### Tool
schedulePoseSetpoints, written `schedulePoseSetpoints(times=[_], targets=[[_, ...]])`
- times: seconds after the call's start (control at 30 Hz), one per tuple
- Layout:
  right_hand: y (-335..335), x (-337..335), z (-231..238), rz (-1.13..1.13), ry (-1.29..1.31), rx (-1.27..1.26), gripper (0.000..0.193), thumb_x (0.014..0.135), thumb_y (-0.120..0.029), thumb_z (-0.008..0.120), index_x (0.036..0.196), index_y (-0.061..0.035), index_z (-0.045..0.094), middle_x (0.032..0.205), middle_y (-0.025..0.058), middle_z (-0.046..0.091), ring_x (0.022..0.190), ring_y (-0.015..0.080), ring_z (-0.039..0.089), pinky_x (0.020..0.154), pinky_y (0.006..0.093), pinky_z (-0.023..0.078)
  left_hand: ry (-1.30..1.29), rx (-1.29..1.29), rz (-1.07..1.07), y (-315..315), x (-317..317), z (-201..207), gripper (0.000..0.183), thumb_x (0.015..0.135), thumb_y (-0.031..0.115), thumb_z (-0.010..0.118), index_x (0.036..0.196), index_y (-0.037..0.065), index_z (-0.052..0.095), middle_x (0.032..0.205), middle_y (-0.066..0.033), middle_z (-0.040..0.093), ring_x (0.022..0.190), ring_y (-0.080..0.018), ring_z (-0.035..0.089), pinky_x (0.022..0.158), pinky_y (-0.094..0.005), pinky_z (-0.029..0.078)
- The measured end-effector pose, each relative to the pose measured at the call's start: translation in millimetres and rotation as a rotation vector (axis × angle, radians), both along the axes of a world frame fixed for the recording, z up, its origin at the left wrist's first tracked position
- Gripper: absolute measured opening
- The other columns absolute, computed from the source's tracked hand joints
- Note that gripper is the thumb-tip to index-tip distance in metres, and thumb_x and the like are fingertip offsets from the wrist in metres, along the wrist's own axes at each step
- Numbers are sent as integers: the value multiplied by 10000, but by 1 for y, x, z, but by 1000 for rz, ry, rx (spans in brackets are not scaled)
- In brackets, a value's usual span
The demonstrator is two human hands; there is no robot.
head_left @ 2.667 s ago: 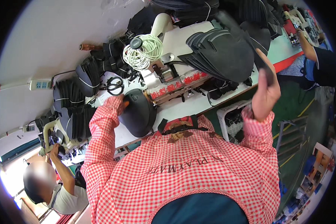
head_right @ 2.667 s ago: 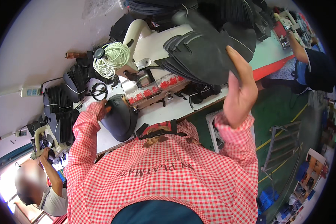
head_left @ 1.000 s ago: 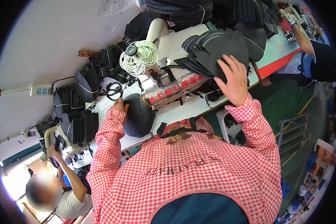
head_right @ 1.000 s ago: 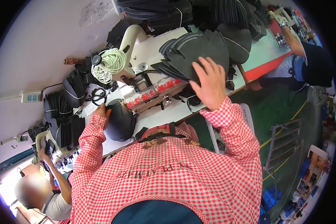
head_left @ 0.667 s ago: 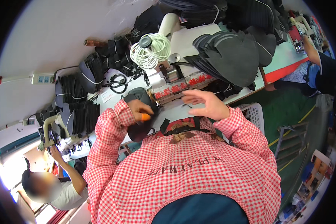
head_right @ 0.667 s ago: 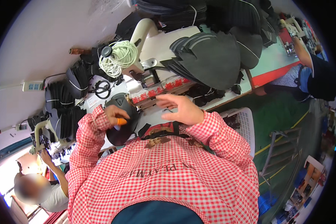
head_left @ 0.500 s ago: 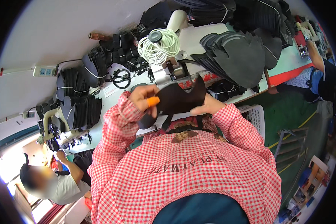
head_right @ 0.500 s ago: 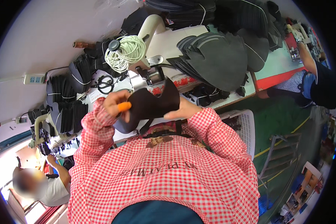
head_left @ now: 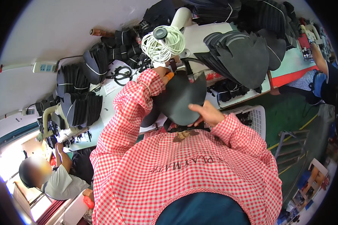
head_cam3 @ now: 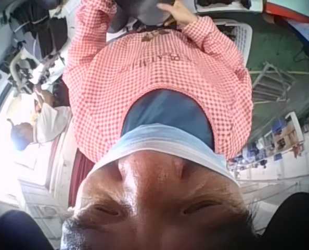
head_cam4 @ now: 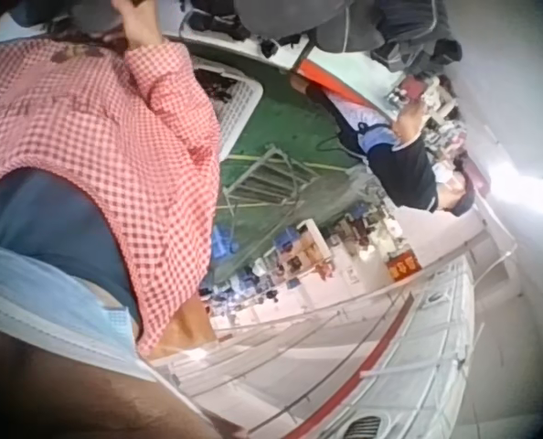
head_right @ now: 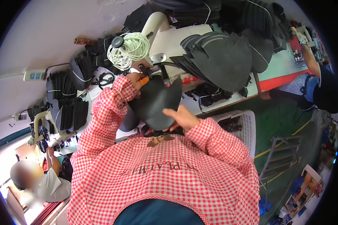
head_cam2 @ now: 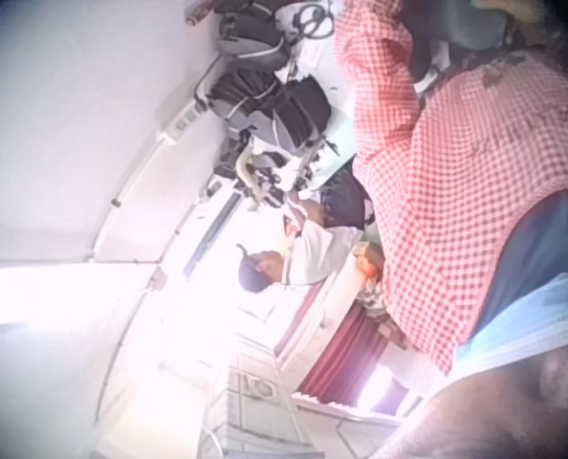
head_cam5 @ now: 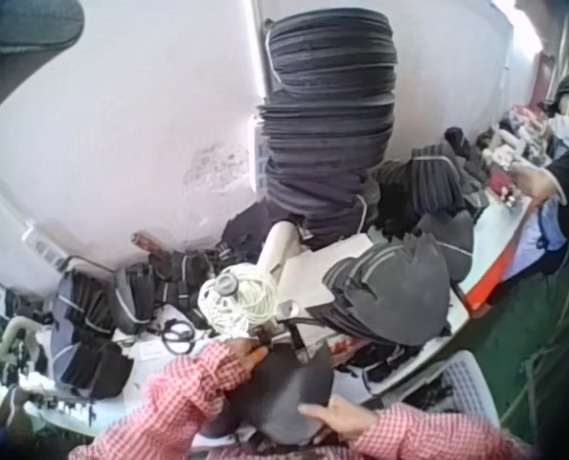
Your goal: Using a specialized machine to trim or process shoe components in a factory setting.
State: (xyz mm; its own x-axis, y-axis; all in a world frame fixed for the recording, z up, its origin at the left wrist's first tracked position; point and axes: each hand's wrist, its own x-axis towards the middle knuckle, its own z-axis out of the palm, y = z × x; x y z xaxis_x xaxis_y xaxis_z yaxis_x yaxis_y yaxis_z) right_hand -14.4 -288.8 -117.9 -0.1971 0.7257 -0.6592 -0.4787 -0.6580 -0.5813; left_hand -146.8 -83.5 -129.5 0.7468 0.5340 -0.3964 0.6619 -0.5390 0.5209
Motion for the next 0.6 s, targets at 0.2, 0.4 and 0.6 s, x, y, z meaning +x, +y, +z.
schedulePoseSetpoints(times=[0.2,0.4,0.6], targets=[[-12,-2,17,-48,-449,437,344,896,-263,504,1035,50,547,835,112,644,648,167,606,556,271,486,-211,-517,402,15,-23,15,281,852,320,509,925,65,602,663,-95,606,529,-198,562,478,-324,417],[-25,123,102,-462,-1842,783,311,760,-50,576,1068,-13,577,1066,167,581,943,294,562,834,349,433,682,178,-8,19,-126,-34,560,839,442,541,1281,123,413,1022,-211,608,926,-338,599,764,-431,481],[-18,80,81,-53,-1617,783,475,662,-143,676,1107,-29,556,1136,152,552,1073,311,503,936,402,378,483,330,218,13,-128,-39,316,846,273,553,1076,59,521,934,-216,609,896,-404,579,755,-457,477]])
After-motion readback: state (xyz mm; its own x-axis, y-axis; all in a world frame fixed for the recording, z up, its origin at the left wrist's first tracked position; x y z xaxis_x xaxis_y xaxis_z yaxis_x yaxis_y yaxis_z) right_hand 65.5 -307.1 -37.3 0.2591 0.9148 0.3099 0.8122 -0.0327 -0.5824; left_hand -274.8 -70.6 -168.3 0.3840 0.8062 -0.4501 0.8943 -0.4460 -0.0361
